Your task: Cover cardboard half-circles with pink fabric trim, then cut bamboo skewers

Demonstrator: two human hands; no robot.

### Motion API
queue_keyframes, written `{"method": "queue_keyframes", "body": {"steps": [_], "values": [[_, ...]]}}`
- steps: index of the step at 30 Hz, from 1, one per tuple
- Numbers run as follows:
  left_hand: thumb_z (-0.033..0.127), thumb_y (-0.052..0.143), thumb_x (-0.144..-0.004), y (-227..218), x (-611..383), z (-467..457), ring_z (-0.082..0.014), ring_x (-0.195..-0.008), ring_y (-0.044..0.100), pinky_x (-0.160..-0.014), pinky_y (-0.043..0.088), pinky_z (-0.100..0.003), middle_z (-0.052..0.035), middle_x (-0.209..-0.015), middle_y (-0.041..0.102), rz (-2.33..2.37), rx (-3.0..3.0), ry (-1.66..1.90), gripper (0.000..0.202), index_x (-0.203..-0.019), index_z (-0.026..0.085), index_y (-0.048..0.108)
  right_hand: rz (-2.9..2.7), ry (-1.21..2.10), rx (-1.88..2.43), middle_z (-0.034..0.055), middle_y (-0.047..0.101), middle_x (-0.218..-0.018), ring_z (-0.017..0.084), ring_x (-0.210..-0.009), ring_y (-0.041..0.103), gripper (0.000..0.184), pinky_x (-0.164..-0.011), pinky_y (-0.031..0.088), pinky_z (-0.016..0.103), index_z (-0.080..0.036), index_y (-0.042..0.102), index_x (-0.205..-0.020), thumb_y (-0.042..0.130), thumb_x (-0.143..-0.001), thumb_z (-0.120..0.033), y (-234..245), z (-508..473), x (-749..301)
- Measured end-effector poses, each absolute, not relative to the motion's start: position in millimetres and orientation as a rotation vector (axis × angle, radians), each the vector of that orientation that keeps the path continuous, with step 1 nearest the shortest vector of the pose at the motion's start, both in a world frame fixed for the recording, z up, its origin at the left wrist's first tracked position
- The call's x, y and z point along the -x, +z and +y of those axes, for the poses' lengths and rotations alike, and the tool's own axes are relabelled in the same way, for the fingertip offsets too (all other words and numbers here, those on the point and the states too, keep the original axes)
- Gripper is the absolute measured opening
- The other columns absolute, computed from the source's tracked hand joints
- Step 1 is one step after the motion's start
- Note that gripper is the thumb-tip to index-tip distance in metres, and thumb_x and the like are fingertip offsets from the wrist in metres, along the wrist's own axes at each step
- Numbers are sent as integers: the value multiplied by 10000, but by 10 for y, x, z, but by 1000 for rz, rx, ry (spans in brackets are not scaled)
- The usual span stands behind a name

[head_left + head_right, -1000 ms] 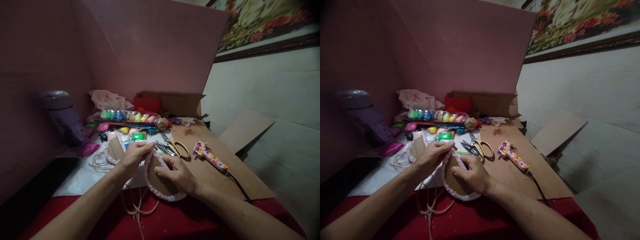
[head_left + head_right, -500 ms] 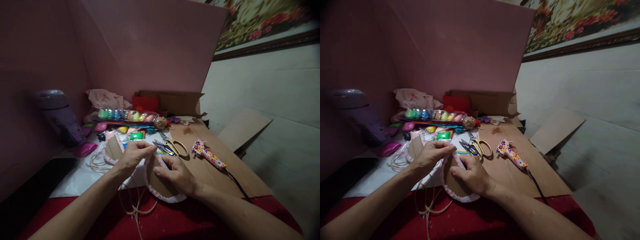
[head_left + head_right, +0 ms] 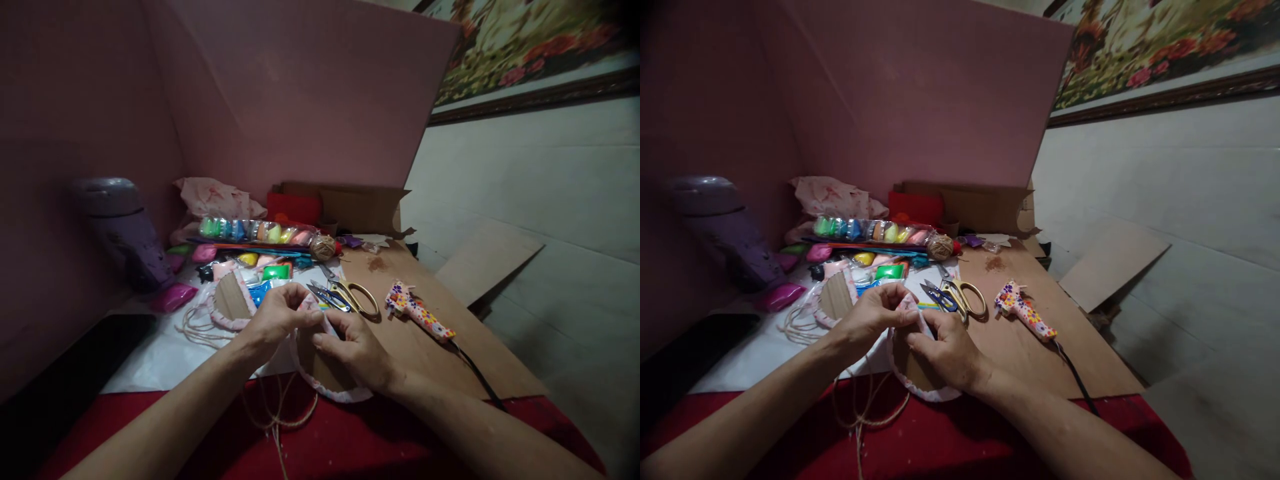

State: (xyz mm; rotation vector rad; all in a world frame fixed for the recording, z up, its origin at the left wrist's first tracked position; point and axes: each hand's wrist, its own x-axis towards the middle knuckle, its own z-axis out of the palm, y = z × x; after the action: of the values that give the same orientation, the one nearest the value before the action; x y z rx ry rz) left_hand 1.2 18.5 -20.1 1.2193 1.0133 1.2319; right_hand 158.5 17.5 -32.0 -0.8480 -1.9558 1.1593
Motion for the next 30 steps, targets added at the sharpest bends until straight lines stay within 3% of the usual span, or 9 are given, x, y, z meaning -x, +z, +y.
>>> {"method": "queue_keyframes", "body": {"steps": [6, 9, 17, 23, 30], "values": [[446, 653, -699, -158, -2, 160, -78, -486, 444, -498, 325, -214, 16, -533, 521, 1012, -1178, 1231, 346, -592, 127, 572, -1872, 1229, 855, -9, 525, -644, 128, -598, 451, 155, -545, 349, 241, -148, 621, -780, 561, -746, -287, -305, 189, -1596], [386, 713, -647, -160, 24, 174, -66, -472, 423, -487, 300, -206, 28, -505, 512, 1043, -1168, 1231, 293, -590, 118, 609, -1862, 1249, 848, -9, 528, -643, 125, -591, 446, 175, -533, 345, 238, -146, 627, -800, 566, -754, -304, -317, 188, -1603], [247, 779, -561, -194, 33, 176, -113, -572, 550, -591, 388, -237, -15, -636, 638, 936, -1099, 1204, 216, -690, 120, 661, -1836, 1265, 841, -4, 544, -680, 125, -620, 464, 164, -561, 363, 239, -142, 619, -809, 567, -742, -282, -338, 223, -1596], [284, 733, -642, -144, -16, 151, -108, -593, 553, -599, 394, -228, -22, -640, 641, 902, -1063, 1250, 186, -714, 120, 683, -1824, 1260, 837, -2, 540, -683, 128, -619, 471, 162, -556, 356, 240, -148, 592, -803, 552, -746, -294, -362, 242, -1607], [268, 753, -597, -114, -47, 126, -116, -569, 555, -593, 399, -240, -19, -607, 639, 923, -985, 1271, 183, -676, 126, 668, -1893, 1155, 844, -5, 518, -680, 131, -632, 462, 162, -563, 349, 241, -153, 578, -789, 534, -761, -306, -377, 223, -1605]]}}
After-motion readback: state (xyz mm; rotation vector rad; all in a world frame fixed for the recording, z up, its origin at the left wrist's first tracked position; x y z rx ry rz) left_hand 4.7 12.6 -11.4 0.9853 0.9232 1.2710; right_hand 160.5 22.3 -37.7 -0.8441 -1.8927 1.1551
